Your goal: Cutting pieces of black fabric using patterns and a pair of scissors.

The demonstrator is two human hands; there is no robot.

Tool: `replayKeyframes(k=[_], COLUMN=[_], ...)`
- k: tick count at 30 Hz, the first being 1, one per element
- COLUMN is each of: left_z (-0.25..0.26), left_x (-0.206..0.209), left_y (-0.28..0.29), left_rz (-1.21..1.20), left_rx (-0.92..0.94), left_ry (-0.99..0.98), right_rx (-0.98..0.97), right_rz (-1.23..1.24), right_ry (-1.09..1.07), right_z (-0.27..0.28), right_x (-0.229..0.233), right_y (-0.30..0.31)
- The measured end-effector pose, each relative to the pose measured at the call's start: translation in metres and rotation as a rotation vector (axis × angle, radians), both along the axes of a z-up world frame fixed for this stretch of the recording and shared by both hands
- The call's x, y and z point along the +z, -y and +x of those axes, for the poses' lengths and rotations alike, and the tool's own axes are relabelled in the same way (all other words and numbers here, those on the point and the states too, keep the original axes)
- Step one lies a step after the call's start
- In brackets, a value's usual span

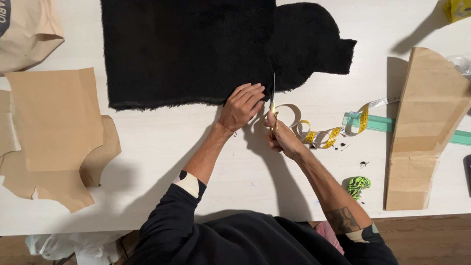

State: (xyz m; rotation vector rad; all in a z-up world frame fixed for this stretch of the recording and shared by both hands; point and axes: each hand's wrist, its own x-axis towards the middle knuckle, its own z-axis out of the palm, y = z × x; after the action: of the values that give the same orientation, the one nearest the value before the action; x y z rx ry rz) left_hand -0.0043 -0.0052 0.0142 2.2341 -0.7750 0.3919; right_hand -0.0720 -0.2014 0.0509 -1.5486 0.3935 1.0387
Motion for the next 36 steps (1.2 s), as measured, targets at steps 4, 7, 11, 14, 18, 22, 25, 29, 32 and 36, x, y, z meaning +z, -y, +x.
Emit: replayKeyframes(k=[4, 7, 11, 14, 18, 22, 25, 29, 32, 36], left_z=[0.001, 0.001, 0.000, 0.001, 0.000, -0.001, -0.003, -0.002, -0.003, -0.004], left_x=[0.004, -0.005, -0.022, -0.009, -0.012, -0.008, -0.005, -0.006, -0.016, -0.012], left_y=[0.002, 0.004, 0.004, 0.001, 0.000, -0.002, -0.004, -0.003, -0.002, -0.003], left_rz=[0.071, 0.119, 0.141, 0.106, 0.094, 0.070, 0.059, 0.050, 0.068, 0.076], left_rx=[-0.005, 0.000, 0.004, 0.003, 0.017, 0.016, 0.004, -0.006, 0.007, 0.001], left_ry=[0.069, 0.118, 0.162, 0.180, 0.194, 0.192, 0.183, 0.177, 0.205, 0.226], right_rx=[-0.061, -0.098, -0.109, -0.109, -0.120, -0.157, -0.195, -0.211, -0.236, -0.275], right_rz=[0.036, 0.068, 0.160, 0.171, 0.155, 0.206, 0.229, 0.142, 0.203, 0.203], right_ry=[-0.005, -0.009, 0.019, 0.035, 0.013, 0.015, -0.006, -0.046, -0.034, -0.050], right_z=[-0.003, -0.003, 0.007, 0.014, 0.013, 0.017, 0.025, 0.029, 0.033, 0.043], right_x=[-0.004, -0.009, 0.008, 0.012, 0.013, 0.000, 0.006, 0.021, 0.015, 0.015], right_y=[0.000, 0.000, -0.006, -0.008, -0.010, -0.004, -0.006, -0.011, -0.009, -0.009])
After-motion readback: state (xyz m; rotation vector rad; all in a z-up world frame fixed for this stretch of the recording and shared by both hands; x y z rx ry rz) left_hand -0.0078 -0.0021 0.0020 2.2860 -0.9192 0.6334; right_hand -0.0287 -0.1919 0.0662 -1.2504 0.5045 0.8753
